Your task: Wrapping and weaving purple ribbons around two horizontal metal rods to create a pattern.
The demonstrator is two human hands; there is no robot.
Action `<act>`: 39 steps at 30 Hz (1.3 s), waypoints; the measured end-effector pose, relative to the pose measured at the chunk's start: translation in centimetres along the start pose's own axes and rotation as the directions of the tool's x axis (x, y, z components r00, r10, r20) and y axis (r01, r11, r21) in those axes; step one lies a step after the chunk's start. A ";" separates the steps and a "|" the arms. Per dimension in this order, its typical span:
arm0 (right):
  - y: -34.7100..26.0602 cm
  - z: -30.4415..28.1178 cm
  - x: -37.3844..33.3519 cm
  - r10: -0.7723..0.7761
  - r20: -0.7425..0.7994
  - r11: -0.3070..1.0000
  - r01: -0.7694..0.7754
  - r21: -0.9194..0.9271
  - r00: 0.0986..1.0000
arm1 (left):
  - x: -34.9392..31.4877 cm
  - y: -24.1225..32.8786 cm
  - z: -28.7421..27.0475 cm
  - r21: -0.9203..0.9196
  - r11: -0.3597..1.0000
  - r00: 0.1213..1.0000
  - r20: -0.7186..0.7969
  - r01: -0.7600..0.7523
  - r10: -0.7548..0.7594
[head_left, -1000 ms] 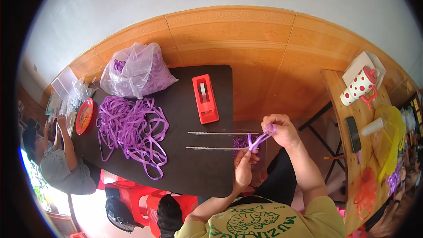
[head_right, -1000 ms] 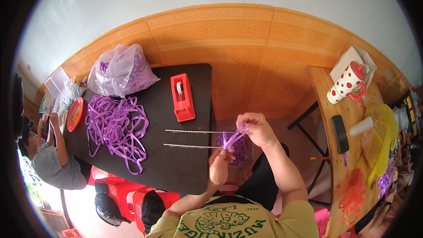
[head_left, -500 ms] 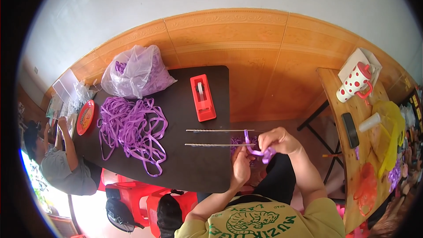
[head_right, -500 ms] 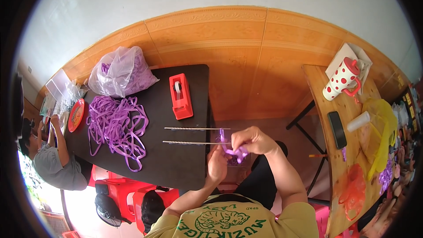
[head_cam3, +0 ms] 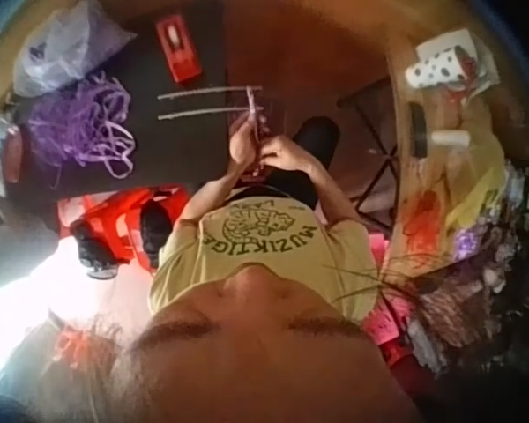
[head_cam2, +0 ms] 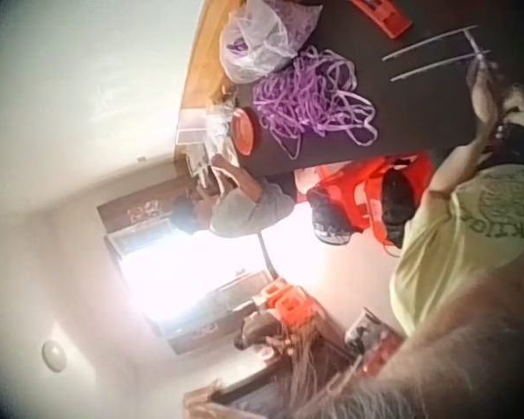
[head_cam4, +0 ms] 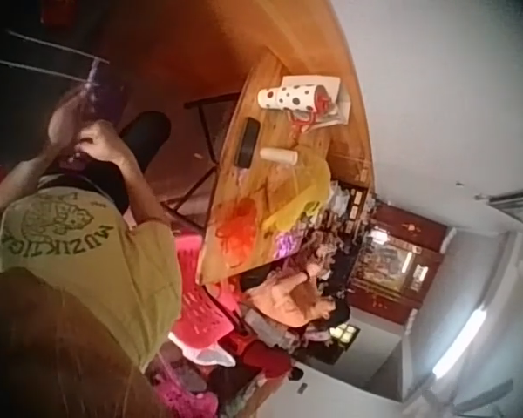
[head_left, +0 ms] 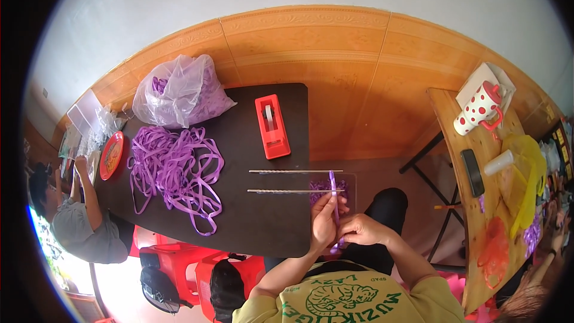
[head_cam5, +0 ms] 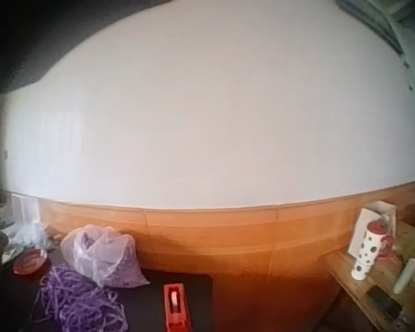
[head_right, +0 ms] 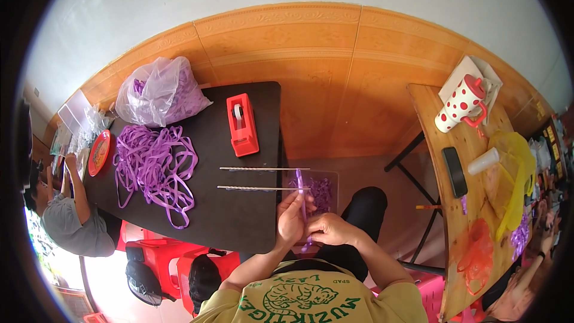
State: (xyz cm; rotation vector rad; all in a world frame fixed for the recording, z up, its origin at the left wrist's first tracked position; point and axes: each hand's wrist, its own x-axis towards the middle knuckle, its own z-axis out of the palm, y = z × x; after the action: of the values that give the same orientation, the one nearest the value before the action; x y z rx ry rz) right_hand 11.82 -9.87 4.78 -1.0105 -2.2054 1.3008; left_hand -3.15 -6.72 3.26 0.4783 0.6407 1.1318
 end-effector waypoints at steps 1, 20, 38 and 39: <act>0.2 0.6 0.0 -0.019 0.030 1.000 0.018 0.022 0.999 | 0.0 -0.1 -0.4 0.089 0.996 1.000 0.007 -0.024 0.023; -0.7 1.9 5.5 0.506 -0.466 0.578 0.115 0.808 0.726 | -2.6 -2.8 -3.2 0.169 0.984 0.993 -0.119 0.049 -0.029; -4.3 5.3 -0.3 0.437 -0.463 0.716 0.013 0.698 0.771 | -4.4 1.2 1.2 0.367 0.928 0.994 -0.063 -0.058 0.087; -4.3 4.4 -0.7 0.349 -0.404 0.795 -0.039 0.605 0.845 | -4.4 1.1 1.0 0.291 0.956 0.995 -0.074 -0.040 0.064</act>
State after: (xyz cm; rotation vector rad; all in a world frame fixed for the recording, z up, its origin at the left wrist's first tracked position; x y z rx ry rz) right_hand 7.78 -14.31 6.31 -1.1763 -1.2159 1.4624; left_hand -4.45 -10.43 5.65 0.7048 0.8770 1.1162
